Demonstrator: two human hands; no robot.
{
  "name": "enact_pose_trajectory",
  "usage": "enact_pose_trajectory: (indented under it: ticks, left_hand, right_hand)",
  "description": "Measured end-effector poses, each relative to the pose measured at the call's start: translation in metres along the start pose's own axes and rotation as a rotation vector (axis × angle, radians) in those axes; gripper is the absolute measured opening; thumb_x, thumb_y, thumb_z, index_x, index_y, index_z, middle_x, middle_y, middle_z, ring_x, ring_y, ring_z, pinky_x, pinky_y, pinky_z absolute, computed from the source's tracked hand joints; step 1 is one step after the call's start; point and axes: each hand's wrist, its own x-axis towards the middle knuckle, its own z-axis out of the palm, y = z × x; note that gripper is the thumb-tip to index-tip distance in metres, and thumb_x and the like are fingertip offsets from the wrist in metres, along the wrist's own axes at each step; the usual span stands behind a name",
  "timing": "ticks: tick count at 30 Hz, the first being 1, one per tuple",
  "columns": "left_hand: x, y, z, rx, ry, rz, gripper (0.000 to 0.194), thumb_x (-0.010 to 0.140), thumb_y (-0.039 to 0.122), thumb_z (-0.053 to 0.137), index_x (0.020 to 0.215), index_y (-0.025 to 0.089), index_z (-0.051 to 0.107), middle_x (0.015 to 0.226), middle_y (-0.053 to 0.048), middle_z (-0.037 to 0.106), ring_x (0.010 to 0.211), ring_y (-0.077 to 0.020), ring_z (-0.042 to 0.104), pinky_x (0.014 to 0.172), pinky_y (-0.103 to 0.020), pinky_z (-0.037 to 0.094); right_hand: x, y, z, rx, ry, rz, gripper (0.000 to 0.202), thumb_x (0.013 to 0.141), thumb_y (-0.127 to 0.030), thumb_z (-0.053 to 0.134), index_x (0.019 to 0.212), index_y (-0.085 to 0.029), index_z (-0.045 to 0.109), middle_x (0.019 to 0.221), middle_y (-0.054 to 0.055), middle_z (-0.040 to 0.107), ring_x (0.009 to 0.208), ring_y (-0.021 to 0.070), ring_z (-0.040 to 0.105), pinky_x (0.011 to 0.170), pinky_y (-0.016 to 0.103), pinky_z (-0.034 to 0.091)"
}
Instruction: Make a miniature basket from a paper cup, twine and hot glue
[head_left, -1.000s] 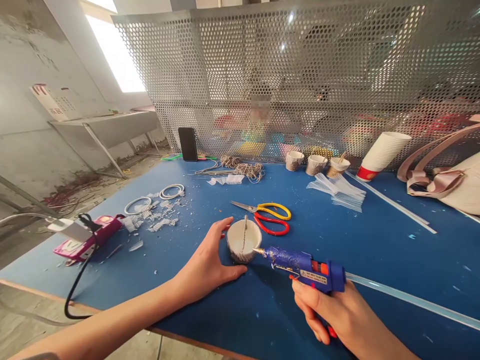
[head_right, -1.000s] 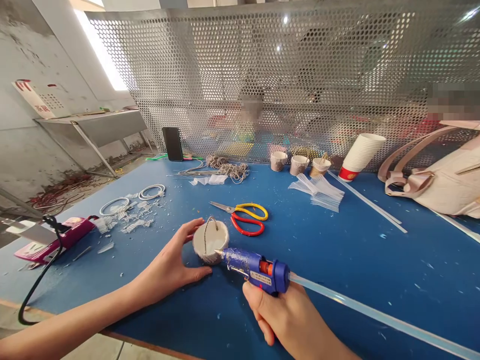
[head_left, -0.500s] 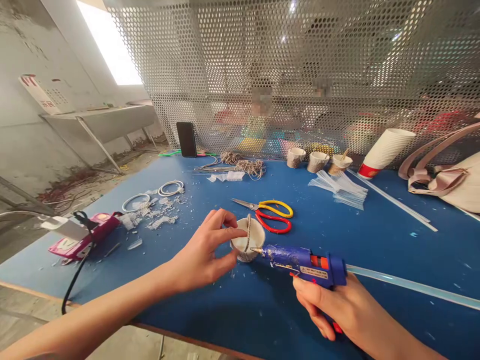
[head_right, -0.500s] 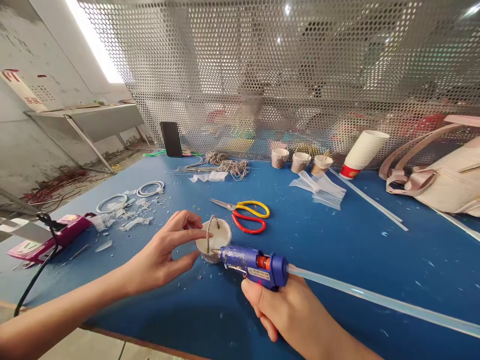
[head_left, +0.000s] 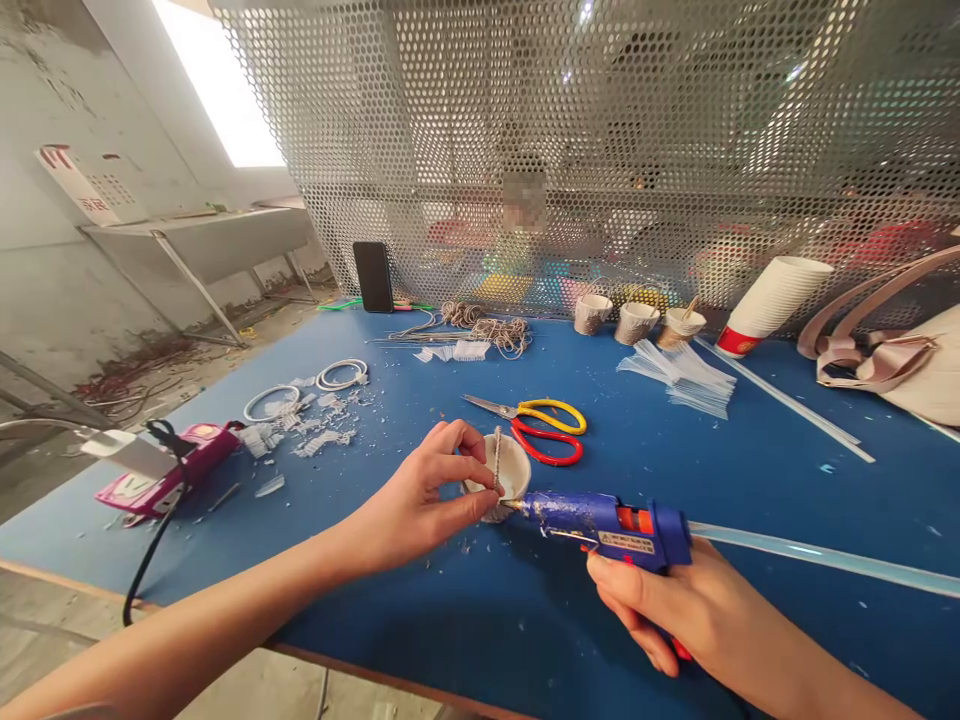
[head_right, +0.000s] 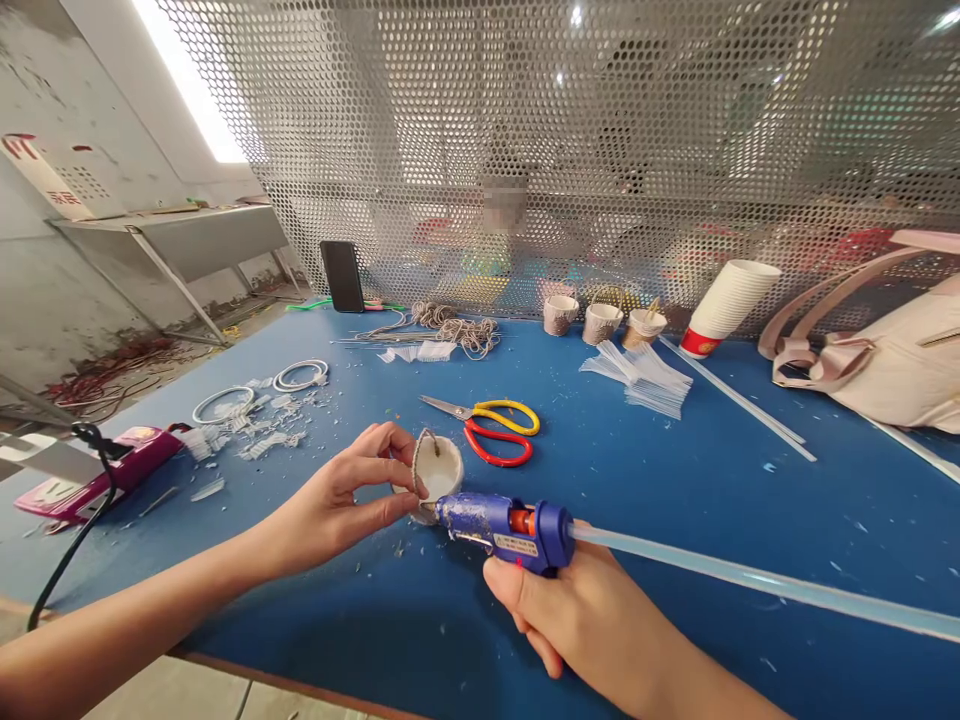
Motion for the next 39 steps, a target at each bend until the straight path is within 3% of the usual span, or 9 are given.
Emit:
enact_pose_trajectory:
  ticks: [15,23,27,31,39]
  left_hand:
    - [0.002,0.003,-0.001,-0.018,0.037,-0.006,0.016,0.084,0.019,0.054,0.075,0.018,0.067,0.085,-0.003,0.06,0.083,-0.016,0.055,0.077,-0.03,0.046]
    - [0.002,0.002,-0.001,-0.018,0.046,0.007,0.015,0.083,0.019,0.054,0.074,0.018,0.067,0.083,-0.003,0.059,0.082,-0.0155,0.055,0.077,-0.029,0.046]
    - [0.001,0.003,-0.003,-0.002,0.009,-0.01,0.016,0.084,0.02,0.053,0.076,0.018,0.067,0.085,-0.003,0.058,0.083,-0.0159,0.055,0.079,-0.03,0.047]
    - [-0.001,0.005,-0.007,0.028,-0.045,0.012,0.015,0.077,0.011,0.053,0.082,0.019,0.065,0.092,-0.003,0.056,0.089,-0.0163,0.054,0.083,-0.031,0.048]
    - [-0.003,0.006,-0.008,0.107,-0.096,0.034,0.018,0.072,0.008,0.058,0.085,0.02,0.061,0.097,-0.002,0.053,0.094,-0.0164,0.053,0.086,-0.031,0.048]
  right_hand:
    - [0.011,-0.012,-0.004,-0.067,-0.037,-0.001,0.036,0.086,-0.037,0.045,0.055,-0.019,0.043,0.042,-0.006,0.04,0.043,0.0083,0.041,0.051,0.023,0.037]
    - [0.026,-0.012,-0.013,0.188,-0.102,-0.064,0.036,0.082,-0.036,0.052,0.053,-0.017,0.042,0.045,-0.008,0.04,0.031,0.0031,0.038,0.039,0.018,0.032]
    - [0.031,-0.011,-0.016,0.305,-0.133,-0.028,0.031,0.08,-0.036,0.056,0.058,-0.017,0.044,0.048,-0.009,0.043,0.03,0.0023,0.038,0.036,0.017,0.033]
    - [0.033,-0.01,-0.017,0.353,-0.147,0.011,0.028,0.079,-0.035,0.057,0.062,-0.018,0.043,0.047,-0.01,0.042,0.029,0.0018,0.036,0.035,0.016,0.035]
    - [0.034,-0.015,-0.017,0.335,-0.161,0.016,0.033,0.075,-0.039,0.059,0.057,-0.018,0.042,0.043,-0.01,0.04,0.029,0.0023,0.036,0.033,0.016,0.035]
